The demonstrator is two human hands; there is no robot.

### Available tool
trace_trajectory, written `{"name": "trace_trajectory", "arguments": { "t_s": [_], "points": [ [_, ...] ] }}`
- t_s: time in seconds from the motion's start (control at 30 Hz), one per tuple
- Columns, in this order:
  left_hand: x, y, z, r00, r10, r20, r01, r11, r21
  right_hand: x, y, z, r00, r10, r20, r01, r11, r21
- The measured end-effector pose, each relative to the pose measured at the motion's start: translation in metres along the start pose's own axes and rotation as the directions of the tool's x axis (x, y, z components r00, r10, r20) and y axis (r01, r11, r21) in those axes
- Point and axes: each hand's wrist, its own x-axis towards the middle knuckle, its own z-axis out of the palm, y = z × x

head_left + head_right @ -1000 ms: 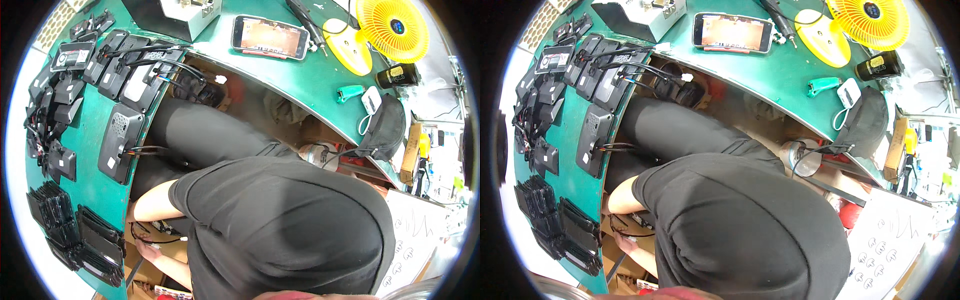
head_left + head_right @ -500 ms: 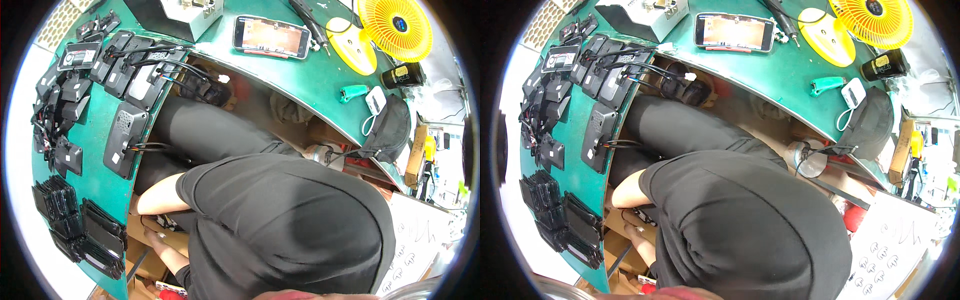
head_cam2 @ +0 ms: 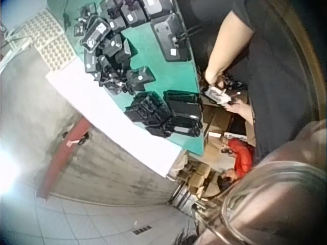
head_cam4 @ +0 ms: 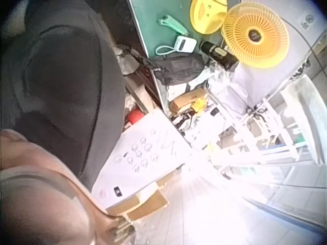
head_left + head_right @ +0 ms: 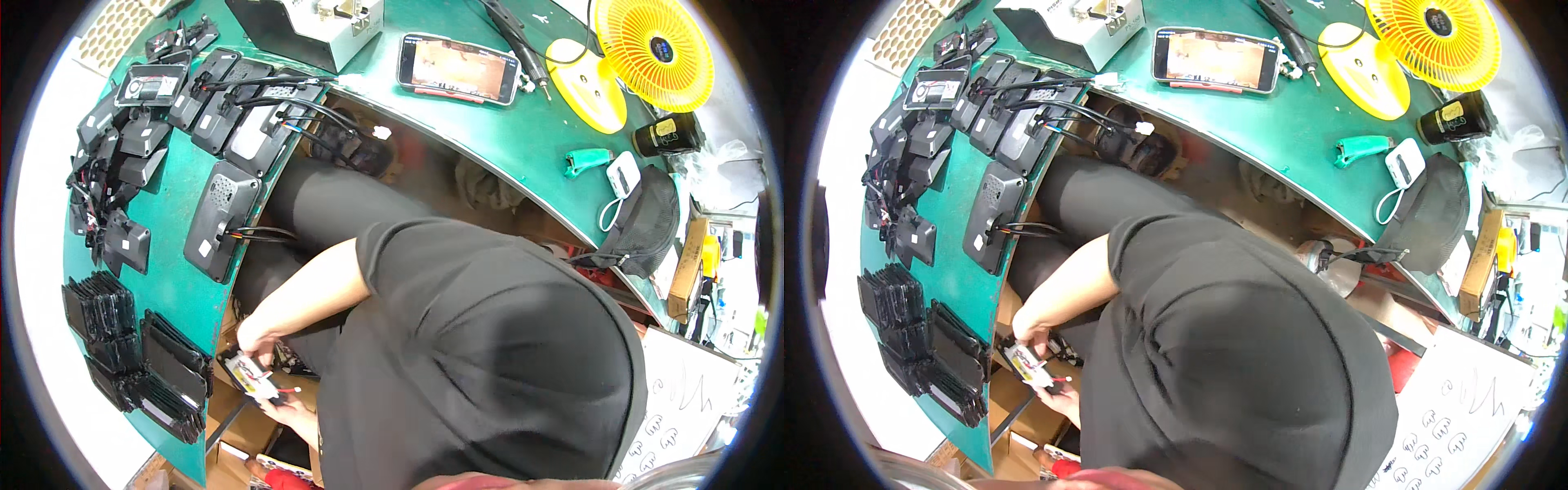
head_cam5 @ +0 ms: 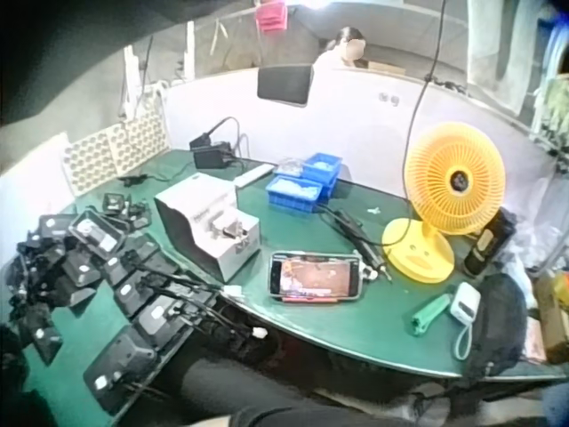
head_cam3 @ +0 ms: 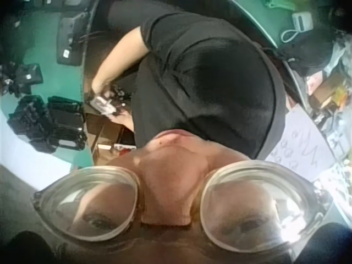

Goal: The person assembles electronic devices by hand, connecting cables to circuit boards and enclosing them in plastic casings.

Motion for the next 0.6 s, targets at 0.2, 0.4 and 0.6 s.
{"name": "trace_trajectory", "arguments": {
  "t_s": [0.2, 0.4, 0.6],
  "points": [
    [-0.078, 0.056, 0.011, 0.889, 0.458, 0.013, -0.379, 0.72, 0.581, -0.133, 0.015, 0.038, 0.959, -0.262, 0.106, 0.283, 0.891, -0.355],
    [-0.085, 0.132, 0.104, 0.783, 0.597, 0.175, -0.549, 0.533, 0.644, -0.211, -0.013, 0.085, 0.693, -0.654, 0.303, 0.686, 0.471, -0.554],
    [-0.061, 0.17, 0.172, 0.612, 0.563, 0.556, -0.791, 0.446, 0.419, -0.241, -0.033, 0.068, 0.53, -0.841, 0.109, 0.667, 0.334, -0.666]
  ]
}}
